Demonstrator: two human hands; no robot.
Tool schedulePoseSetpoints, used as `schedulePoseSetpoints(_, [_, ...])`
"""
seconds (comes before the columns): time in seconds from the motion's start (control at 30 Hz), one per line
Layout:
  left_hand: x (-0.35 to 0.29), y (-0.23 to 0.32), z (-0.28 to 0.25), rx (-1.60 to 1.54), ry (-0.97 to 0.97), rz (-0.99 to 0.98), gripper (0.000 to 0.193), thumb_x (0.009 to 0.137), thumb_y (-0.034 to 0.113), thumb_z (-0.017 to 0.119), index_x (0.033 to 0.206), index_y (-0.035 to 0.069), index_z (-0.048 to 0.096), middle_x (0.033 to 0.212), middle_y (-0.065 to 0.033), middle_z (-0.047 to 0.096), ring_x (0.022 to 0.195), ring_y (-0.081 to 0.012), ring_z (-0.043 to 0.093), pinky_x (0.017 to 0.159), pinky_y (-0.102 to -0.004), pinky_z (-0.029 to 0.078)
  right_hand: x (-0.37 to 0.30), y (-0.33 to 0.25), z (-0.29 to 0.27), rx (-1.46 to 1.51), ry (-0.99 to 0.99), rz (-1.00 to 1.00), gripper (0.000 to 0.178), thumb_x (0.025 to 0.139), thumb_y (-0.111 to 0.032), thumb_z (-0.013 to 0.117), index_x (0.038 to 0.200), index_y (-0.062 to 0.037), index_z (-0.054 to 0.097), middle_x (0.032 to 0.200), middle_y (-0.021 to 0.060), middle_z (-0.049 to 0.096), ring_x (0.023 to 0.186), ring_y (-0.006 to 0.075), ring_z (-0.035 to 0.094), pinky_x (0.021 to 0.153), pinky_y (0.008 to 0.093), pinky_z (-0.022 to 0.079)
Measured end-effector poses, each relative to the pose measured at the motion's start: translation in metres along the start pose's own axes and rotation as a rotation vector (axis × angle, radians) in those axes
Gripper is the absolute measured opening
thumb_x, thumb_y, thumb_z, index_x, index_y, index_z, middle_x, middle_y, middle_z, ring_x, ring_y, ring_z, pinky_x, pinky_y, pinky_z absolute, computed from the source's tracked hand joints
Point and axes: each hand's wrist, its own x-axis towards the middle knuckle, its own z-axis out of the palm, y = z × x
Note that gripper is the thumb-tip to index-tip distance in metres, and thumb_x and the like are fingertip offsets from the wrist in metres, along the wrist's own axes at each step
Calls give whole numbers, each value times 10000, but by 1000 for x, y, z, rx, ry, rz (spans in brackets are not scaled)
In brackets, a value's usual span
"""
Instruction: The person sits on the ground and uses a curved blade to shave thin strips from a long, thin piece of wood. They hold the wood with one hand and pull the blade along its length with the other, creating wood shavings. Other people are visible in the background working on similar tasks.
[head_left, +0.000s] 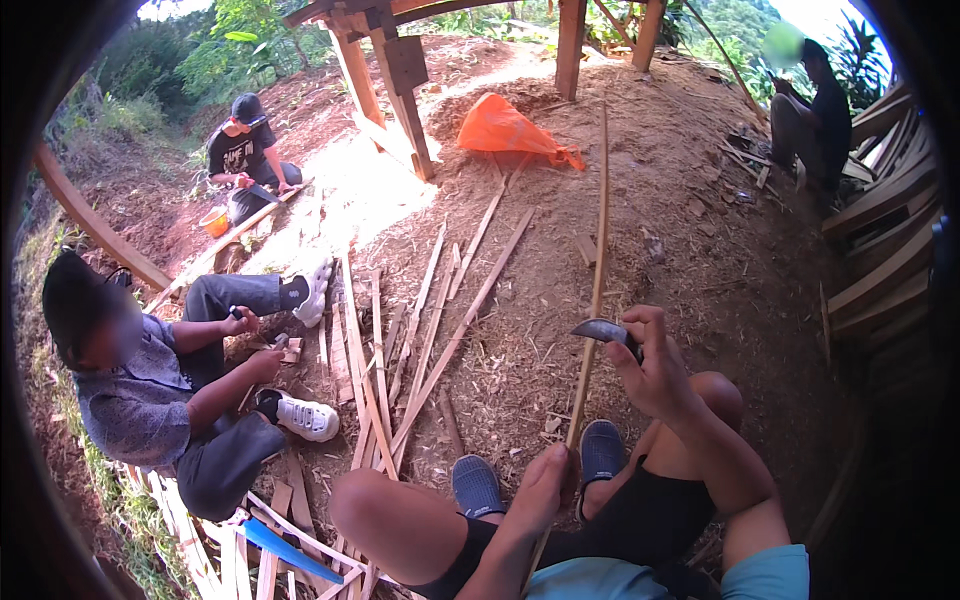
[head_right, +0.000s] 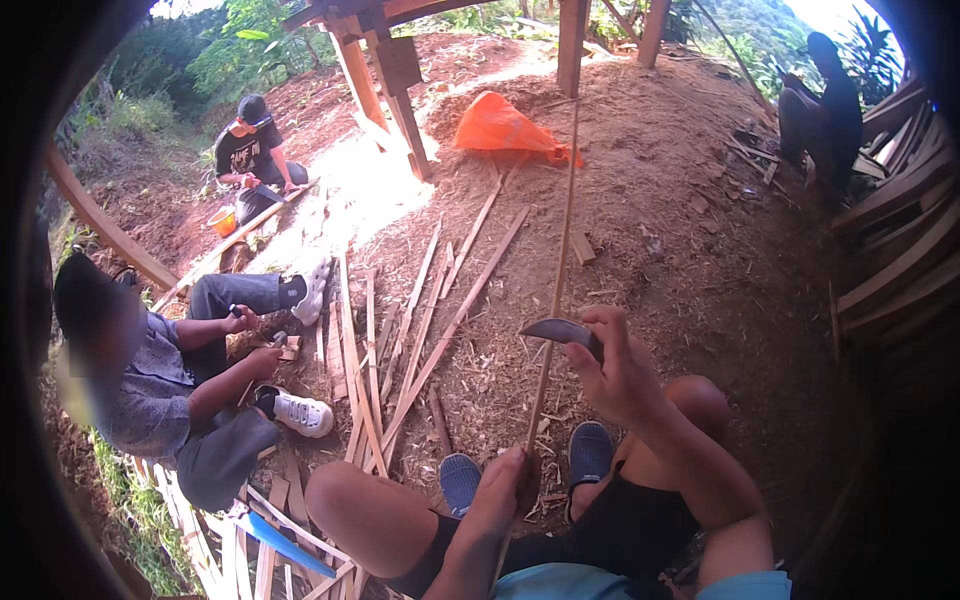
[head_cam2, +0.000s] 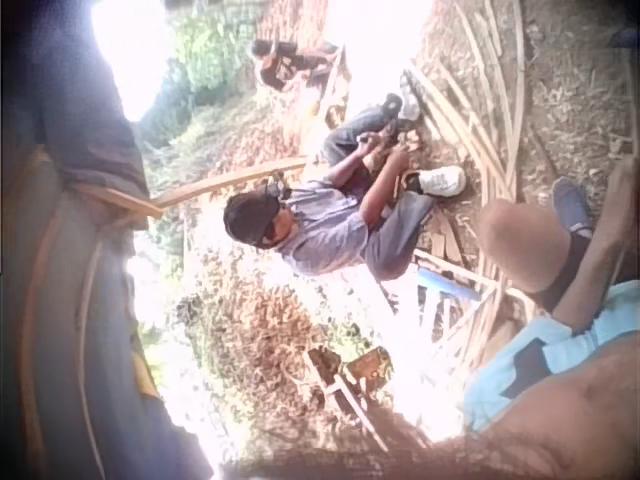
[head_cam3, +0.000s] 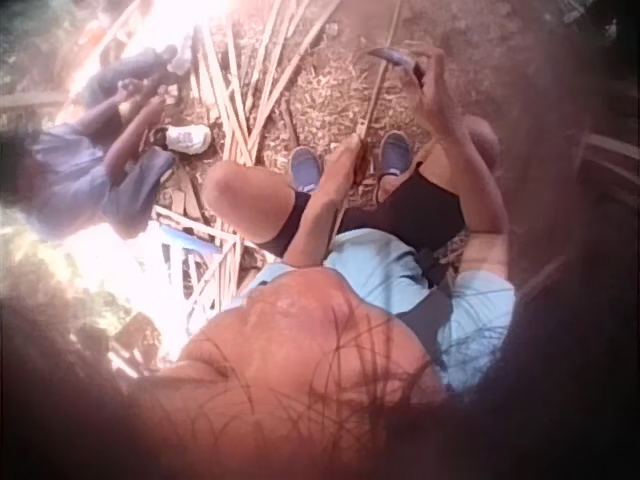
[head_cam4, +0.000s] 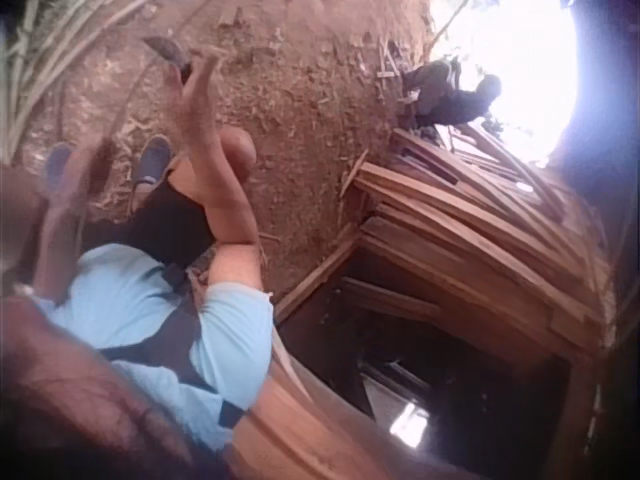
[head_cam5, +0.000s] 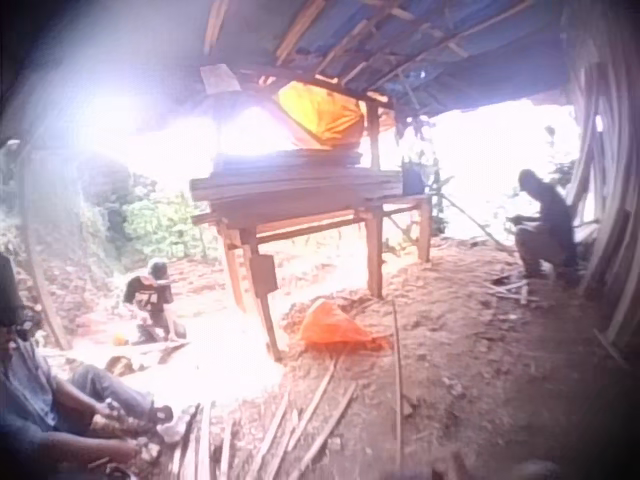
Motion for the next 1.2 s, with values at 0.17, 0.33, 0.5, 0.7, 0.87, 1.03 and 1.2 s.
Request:
schedulePoseSetpoints(0.17, [-8, 21, -5, 19, 12, 76, 422, 1000, 434, 360, 833, 83, 522, 489, 15, 391, 385, -88, 341, 360, -239, 234, -13, -11, 3, -171, -246, -293, 229, 883, -231, 662, 978, -87, 512, 736, 100, 591, 598, 305, 604, 516, 375, 451])
schedulePoseSetpoints(0.33, [-11, 14, -5, 48, 19, 75, 417, 1000, 441, 355, 841, 89, 513, 501, 7, 412, 364, -90, 336, 347, -238, 251, -16, -19, 4, -98, -344, -160, 236, 874, -247, 657, 974, -94, 509, 753, 117, 595, 644, 345, 620, 531, 416, 464])
schedulePoseSetpoints(0.5, [-13, 19, -9, 32, 16, 102, 408, 996, 447, 361, 874, 84, 503, 501, 10, 402, 361, -84, 338, 335, -235, 238, -20, -11, 10, -2, -382, -187, 289, 882, -250, 645, 1050, -89, 475, 770, 147, 614, 664, 363, 633, 550, 437, 469])
schedulePoseSetpoints(0.7, [-14, 20, -6, -101, -98, 80, 417, 1003, 465, 342, 871, 91, 470, 486, 9, 366, 329, -82, 285, 323, -230, 223, -20, -15, 3, -32, -362, -137, 375, 879, -278, 649, 1153, -102, 463, 829, 159, 642, 707, 358, 658, 578, 434, 495])
schedulePoseSetpoints(0.87, [-14, 20, -4, -156, -161, 60, 423, 1013, 464, 317, 849, 93, 437, 481, 10, 339, 326, -77, 266, 319, -227, 218, -23, -14, 1, -124, -296, -212, 430, 876, -276, 652, 1225, -109, 464, 839, 140, 653, 715, 342, 665, 575, 425, 504])
schedulePoseSetpoints(1.03, [-18, 19, -2, -91, -129, 111, 425, 1017, 456, 316, 850, 88, 448, 483, 5, 350, 325, -75, 271, 318, -224, 222, -19, -20, 1, -107, -165, -199, 362, 880, -245, 647, 1180, -109, 497, 840, 127, 655, 727, 323, 671, 561, 415, 502])
schedulePoseSetpoints(1.2, [-15, 19, 1, -77, -116, 109, 433, 1012, 465, 325, 857, 85, 460, 486, 3, 366, 330, -74, 286, 318, -222, 230, -22, -13, 4, -134, -120, -225, 368, 889, -249, 653, 1172, -66, 504, 851, 146, 646, 736, 320, 665, 579, 367, 495])
